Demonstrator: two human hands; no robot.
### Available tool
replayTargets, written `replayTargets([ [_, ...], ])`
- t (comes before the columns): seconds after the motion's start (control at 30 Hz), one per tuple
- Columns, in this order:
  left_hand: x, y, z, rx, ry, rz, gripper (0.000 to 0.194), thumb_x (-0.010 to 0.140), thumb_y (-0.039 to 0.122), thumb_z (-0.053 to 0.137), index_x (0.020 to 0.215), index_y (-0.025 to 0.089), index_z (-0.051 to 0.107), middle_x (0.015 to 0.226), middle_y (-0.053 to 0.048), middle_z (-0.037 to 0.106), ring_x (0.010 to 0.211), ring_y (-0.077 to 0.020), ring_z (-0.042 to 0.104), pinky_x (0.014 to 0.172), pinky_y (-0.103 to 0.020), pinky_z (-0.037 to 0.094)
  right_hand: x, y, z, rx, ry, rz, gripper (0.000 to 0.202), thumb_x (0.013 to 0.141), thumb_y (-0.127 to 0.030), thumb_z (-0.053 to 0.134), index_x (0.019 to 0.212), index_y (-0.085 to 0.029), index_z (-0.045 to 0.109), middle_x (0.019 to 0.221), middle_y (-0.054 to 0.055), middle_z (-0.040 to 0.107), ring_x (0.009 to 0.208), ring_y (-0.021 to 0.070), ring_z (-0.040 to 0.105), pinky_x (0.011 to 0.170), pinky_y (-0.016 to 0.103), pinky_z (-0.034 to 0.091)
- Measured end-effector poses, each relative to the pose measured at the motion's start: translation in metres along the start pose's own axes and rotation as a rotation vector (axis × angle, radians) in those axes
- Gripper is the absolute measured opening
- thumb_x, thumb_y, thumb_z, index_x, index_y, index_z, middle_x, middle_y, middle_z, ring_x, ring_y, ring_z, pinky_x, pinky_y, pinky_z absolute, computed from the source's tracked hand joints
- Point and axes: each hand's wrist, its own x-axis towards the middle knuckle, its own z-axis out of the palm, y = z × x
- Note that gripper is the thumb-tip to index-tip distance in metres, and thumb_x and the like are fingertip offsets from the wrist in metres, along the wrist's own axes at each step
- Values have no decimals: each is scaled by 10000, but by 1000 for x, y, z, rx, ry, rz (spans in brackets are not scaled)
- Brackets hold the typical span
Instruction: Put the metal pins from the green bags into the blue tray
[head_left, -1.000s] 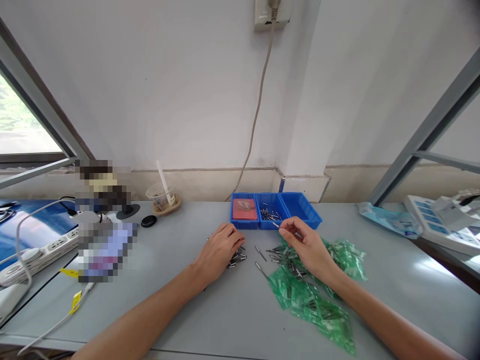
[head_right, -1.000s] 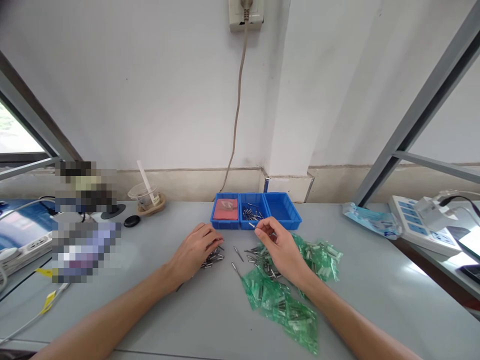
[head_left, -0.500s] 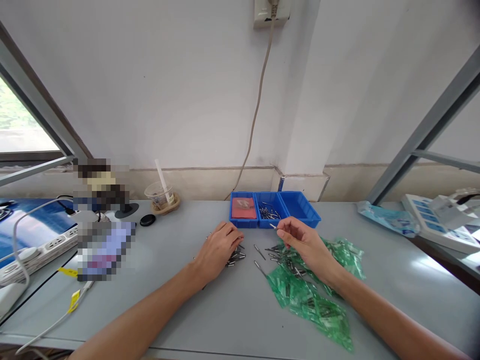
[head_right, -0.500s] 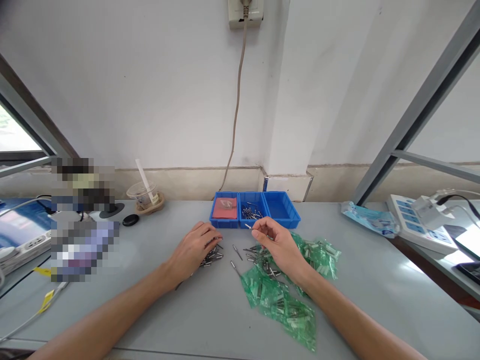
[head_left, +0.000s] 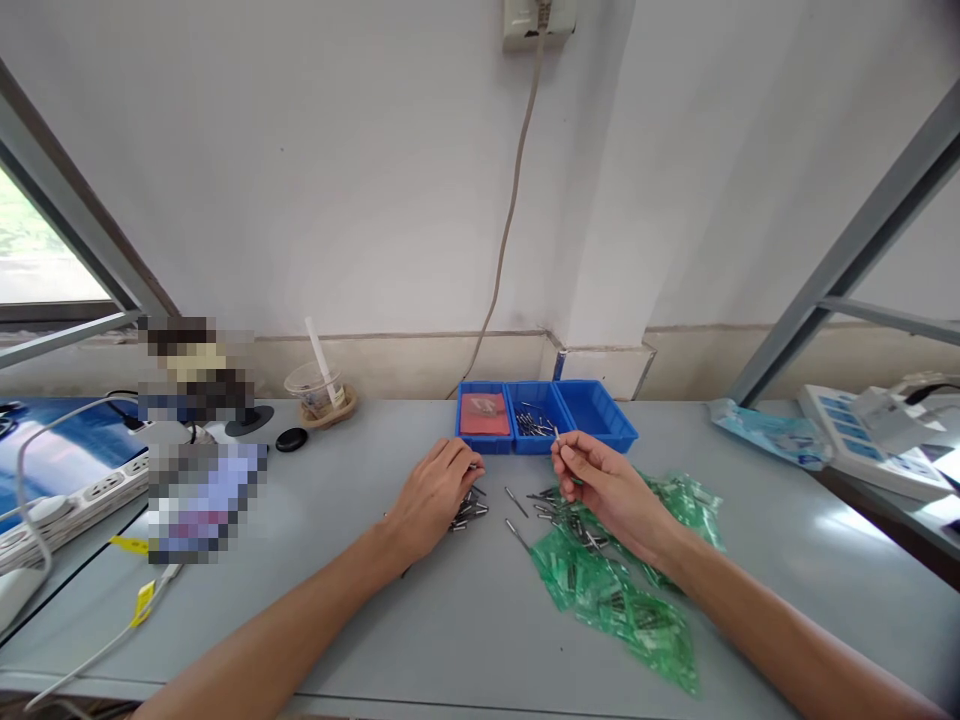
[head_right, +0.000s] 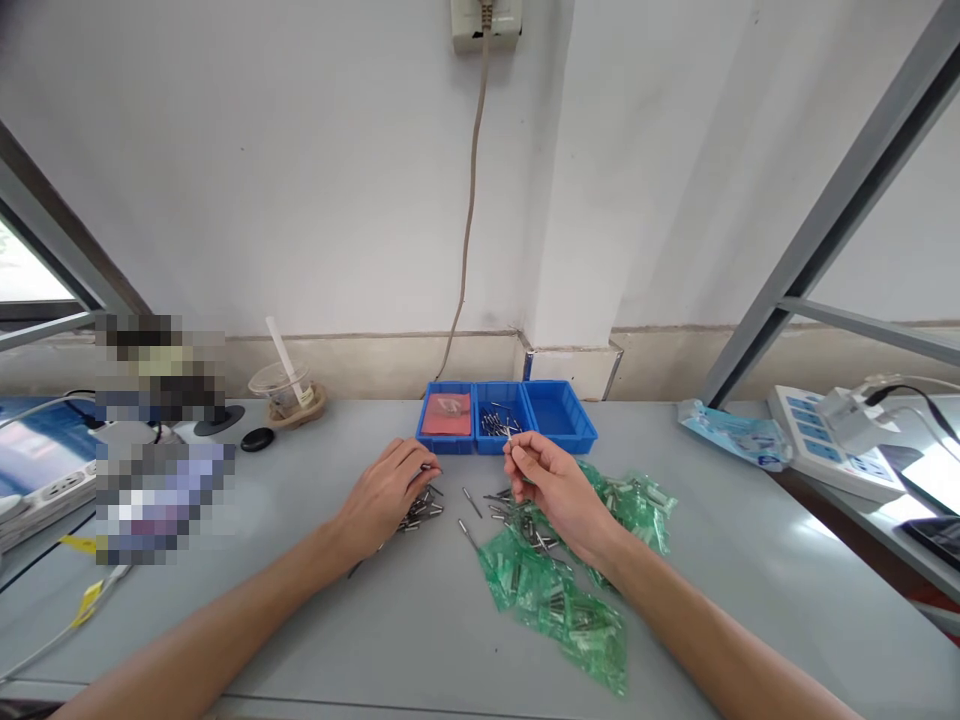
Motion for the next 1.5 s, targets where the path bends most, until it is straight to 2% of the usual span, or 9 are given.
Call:
replayTargets([
  [0.6, -1, 1, 1, 16, -26, 11, 203, 1123, 279, 450, 1017, 194, 601, 995, -50, 625, 887, -202, 588, 800, -344, 515, 0, -5, 0, 159, -24, 78, 280, 907, -479, 777, 986, -233, 667, 913, 15, 585, 672, 123, 487, 559, 246, 451],
  [0.8, 0, 3, 0, 38, -29, 1, 239, 1127, 291, 426, 978, 198, 588, 953, -43, 617, 864, -202, 574, 786, -341, 502, 1, -4, -1, 212, -37, 88, 253, 931, -457, 762, 989, -226, 676, 902, 12, 572, 653, 110, 463, 553, 232, 444],
  [1.0, 1, 4, -1, 43, -53, 19, 261, 1123, 287, 428, 924, 207, 578, 888, -32, 624, 809, -202, 565, 766, -336, 482, -1, -6, -3, 169, -45, 89, 263, 949, -458, 745, 1027, -211, 696, 880, 6, 540, 635, 94, 447, 539, 217, 429],
  [1.1, 0, 4, -1, 36, -69, 5, 272, 1123, 304, 434, 915, 209, 582, 854, -22, 640, 788, -200, 580, 773, -345, 480, -1, -4, -2, 73, -7, 33, 272, 967, -488, 709, 1018, -224, 668, 906, 6, 570, 653, 101, 479, 564, 234, 447],
  [1.27, 0, 3, 0, 29, -65, -3, 289, 1124, 330, 438, 913, 209, 596, 855, -22, 664, 783, -198, 599, 765, -347, 471, 2, 1, -1, -292, 124, -101, 276, 972, -524, 671, 1005, -257, 608, 793, -19, 564, 637, 143, 538, 616, 302, 505],
  [1.33, -1, 2, 2, 28, -62, -2, 268, 1118, 325, 456, 922, 207, 597, 863, -23, 661, 791, -200, 595, 774, -349, 474, 3, 2, -2, -404, 163, -175, 271, 957, -515, 686, 978, -261, 594, 808, -14, 557, 665, 158, 544, 608, 309, 512],
  [1.5, -1, 0, 3, 40, -66, 11, 251, 1114, 319, 467, 935, 205, 602, 878, -28, 640, 799, -203, 570, 782, -350, 480, 2, 3, -2, -514, 180, -275, 233, 971, -486, 663, 937, -267, 592, 841, 6, 556, 755, 190, 525, 621, 316, 515],
])
